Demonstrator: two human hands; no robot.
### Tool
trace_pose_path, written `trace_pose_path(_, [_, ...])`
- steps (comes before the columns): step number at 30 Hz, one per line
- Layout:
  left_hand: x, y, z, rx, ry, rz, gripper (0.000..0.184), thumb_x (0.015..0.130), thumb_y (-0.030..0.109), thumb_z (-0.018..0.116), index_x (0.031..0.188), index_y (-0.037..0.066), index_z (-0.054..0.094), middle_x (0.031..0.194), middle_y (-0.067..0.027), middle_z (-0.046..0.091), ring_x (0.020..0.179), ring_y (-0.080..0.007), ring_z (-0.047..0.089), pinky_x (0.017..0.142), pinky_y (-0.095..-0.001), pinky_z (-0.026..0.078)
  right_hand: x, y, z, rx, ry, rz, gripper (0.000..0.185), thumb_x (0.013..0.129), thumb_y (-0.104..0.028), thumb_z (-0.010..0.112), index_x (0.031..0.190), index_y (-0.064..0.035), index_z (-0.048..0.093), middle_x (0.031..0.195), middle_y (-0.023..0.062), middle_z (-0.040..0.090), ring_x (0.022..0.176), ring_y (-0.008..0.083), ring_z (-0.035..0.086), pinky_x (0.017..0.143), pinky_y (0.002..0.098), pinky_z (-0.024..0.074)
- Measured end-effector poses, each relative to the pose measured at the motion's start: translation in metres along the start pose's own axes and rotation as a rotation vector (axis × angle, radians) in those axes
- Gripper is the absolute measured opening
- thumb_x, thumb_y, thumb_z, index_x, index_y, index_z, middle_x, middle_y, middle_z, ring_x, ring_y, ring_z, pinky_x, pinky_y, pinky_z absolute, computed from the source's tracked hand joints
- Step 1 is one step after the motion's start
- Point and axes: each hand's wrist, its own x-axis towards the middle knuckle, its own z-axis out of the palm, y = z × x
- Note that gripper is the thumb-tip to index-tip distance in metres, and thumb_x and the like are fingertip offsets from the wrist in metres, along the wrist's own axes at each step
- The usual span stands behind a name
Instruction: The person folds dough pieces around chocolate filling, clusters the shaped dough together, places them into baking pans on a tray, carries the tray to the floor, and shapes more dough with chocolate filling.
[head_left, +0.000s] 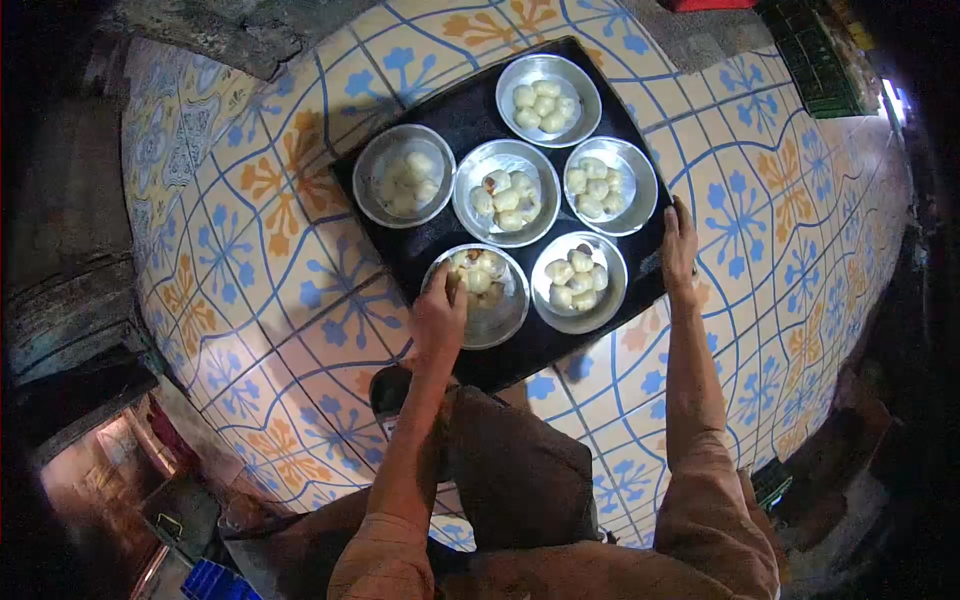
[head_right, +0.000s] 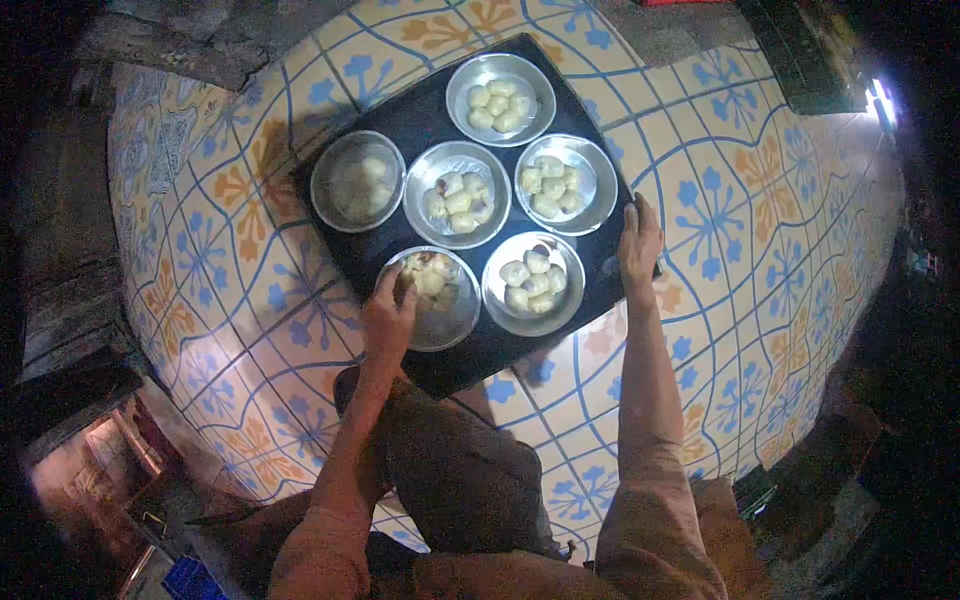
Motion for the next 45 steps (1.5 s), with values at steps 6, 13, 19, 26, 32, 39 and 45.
trace_pose_path(6, [0.009,-0.013,0.005,-0.033,0.013,0.074,0.046,0.092,0.024,0.064,0.133,0.006,0.056,0.12,-0.0253,0.065,0.109,-0.0425,0.064,0.093,-0.0469,0.051,-0.096,-0.126,-0.01,0.265,-0.14,0.005,0.027,0.097,-0.009,0.058,0.12,0.0051,0.061,0.107,0.0172,0.069,0.095,0.0239,0.067,0.083,0.0344,0.0535])
trace_pose_path(13, [0.017,-0.006,-0.002,0.159,-0.149,0.005,0.046,0.094,0.026,0.055,0.138,0.013,0.053,0.122,-0.0232,0.063,0.105,-0.043,0.063,0.091,-0.0504,0.05,-0.17,-0.172,0.089,-0.007,-0.527,-0.001,0.042,0.088,-0.016,0.064,0.125,0.002,0.059,0.106,0.0289,0.068,0.092,0.0394,0.069,0.075,0.0475,0.0559])
trace_pose_path(19, [0.025,-0.006,-0.011,0.256,-0.168,0.184,0.043,0.093,0.021,0.056,0.136,0.017,0.055,0.101,-0.024,0.069,0.089,-0.0457,0.067,0.08,-0.0528,0.053,-0.174,-0.161,0.13,-0.15,-0.487,0.073,0.028,0.087,-0.023,0.065,0.104,-0.0002,0.067,0.084,0.0294,0.067,0.079,0.0466,0.067,0.069,0.0543,0.0539])
trace_pose_path(26, [0.037,-0.011,-0.012,0.159,-0.322,0.195,0.03,0.087,0.02,0.066,0.115,0.011,0.064,0.099,-0.0247,0.069,0.091,-0.0439,0.067,0.08,-0.0524,0.052,-0.17,-0.132,0.118,-0.006,-0.55,-0.184,0.034,0.084,-0.025,0.069,0.108,-0.0018,0.062,0.076,0.028,0.067,0.073,0.0431,0.069,0.064,0.0506,0.0548])
trace_pose_path(32, [0.031,0.005,-0.017,0.181,-0.243,0.16,0.031,0.088,0.022,0.067,0.119,0.015,0.063,0.098,-0.0214,0.071,0.092,-0.0423,0.068,0.08,-0.0491,0.053,-0.169,-0.155,0.113,-0.332,-0.511,-0.164,0.048,0.085,-0.023,0.067,0.125,0.0012,0.057,0.079,0.0259,0.068,0.069,0.0425,0.068,0.058,0.049,0.0539])
trace_pose_path(39, [0.034,0.004,-0.009,0.271,-0.282,0.273,0.043,0.088,0.013,0.061,0.13,0.019,0.061,0.105,-0.0195,0.07,0.096,-0.0385,0.068,0.083,-0.0487,0.054,-0.166,-0.167,0.119,-0.265,-0.489,-0.136,0.04,0.086,-0.026,0.066,0.12,-0.0053,0.06,0.085,0.0206,0.071,0.072,0.0415,0.069,0.062,0.0496,0.0556])
trace_pose_path(45, [0.039,0.007,-0.014,0.304,-0.461,0.199,0.036,0.086,0.012,0.062,0.121,0.018,0.065,0.104,-0.0199,0.07,0.098,-0.0385,0.067,0.083,-0.0495,0.053,-0.165,-0.13,0.118,-0.317,-0.607,-0.266,0.035,0.08,-0.035,0.074,0.09,-0.0022,0.069,0.073,0.0197,0.069,0.069,0.0356,0.07,0.063,0.0479,0.0559])
